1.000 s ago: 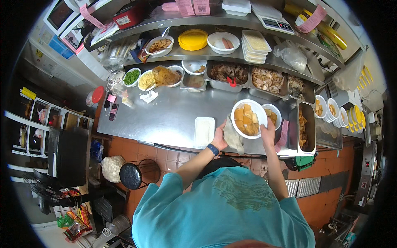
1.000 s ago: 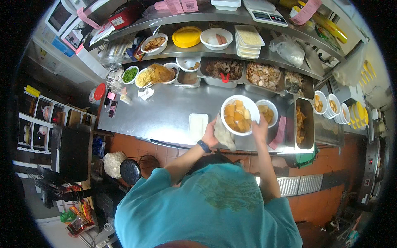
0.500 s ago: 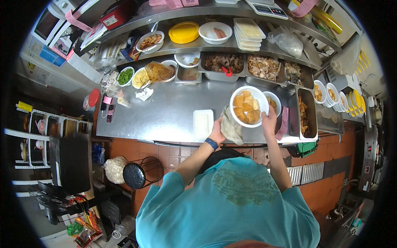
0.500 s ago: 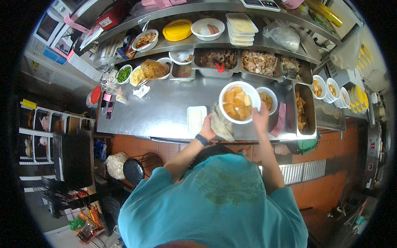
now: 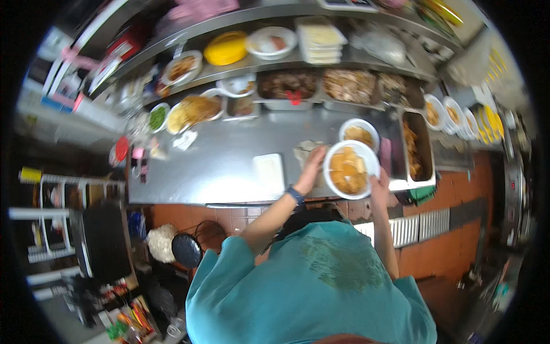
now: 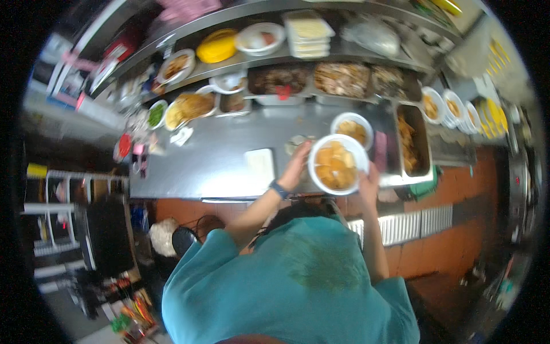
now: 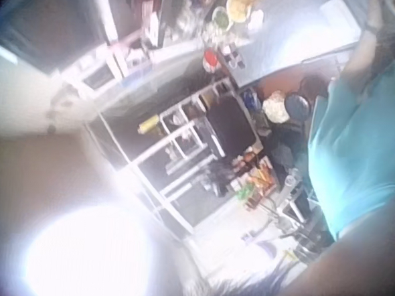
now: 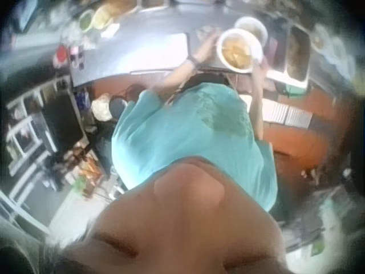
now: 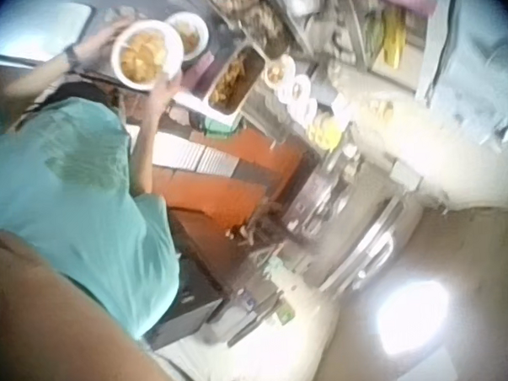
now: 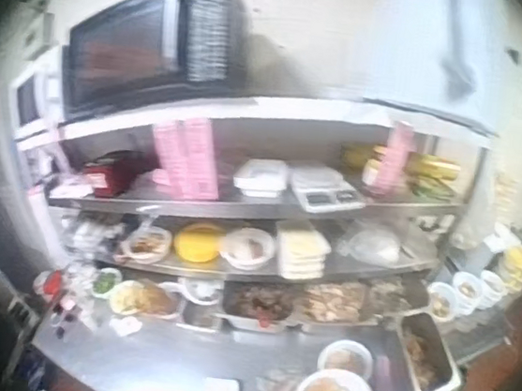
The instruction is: The person assembles a food order by placing cooked items into a bowl using tongs, adds sauce from a pot with a ladle, tops with chopped greens, and packs the bowl into a plastic bag with a receipt. The person handles multiple bowls and containers on a stainless steel counter.
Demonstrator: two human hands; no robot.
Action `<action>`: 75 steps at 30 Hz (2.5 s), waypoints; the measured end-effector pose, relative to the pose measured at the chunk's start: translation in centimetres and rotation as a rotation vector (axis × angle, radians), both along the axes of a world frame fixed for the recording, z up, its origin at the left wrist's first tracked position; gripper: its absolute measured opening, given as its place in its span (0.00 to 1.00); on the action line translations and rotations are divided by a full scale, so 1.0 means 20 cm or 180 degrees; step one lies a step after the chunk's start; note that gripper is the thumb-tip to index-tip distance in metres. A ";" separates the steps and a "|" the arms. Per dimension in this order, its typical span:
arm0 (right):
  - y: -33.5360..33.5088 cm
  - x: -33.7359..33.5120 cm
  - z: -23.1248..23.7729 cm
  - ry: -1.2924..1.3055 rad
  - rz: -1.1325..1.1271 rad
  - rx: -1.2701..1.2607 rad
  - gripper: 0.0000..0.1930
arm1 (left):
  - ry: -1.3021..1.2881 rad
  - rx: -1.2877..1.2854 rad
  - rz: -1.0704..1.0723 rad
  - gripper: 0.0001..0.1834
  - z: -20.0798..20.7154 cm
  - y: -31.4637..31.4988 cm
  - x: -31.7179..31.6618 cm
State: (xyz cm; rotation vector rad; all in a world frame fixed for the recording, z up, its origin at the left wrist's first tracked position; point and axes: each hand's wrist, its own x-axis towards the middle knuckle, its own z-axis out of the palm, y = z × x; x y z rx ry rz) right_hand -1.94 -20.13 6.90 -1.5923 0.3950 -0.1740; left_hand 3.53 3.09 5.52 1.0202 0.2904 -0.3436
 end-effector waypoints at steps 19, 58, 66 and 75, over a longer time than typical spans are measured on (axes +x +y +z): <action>-0.15 1.17 0.27 0.0303 0.1037 0.0674 0.09 | 0.0616 -0.0689 0.1232 0.31 0.22 0.12 -0.41; 1.81 1.25 0.63 0.0182 0.2179 -0.4648 0.17 | 0.0484 -0.1363 0.0957 0.30 -0.27 1.54 0.17; 1.91 1.61 0.52 0.0856 0.2762 -0.4967 0.21 | 0.0447 -0.1812 0.0935 0.28 -0.25 1.60 0.19; 1.50 1.00 0.82 0.0819 0.2476 -0.3713 0.21 | 0.0521 -0.1561 0.0773 0.30 -0.29 1.60 0.27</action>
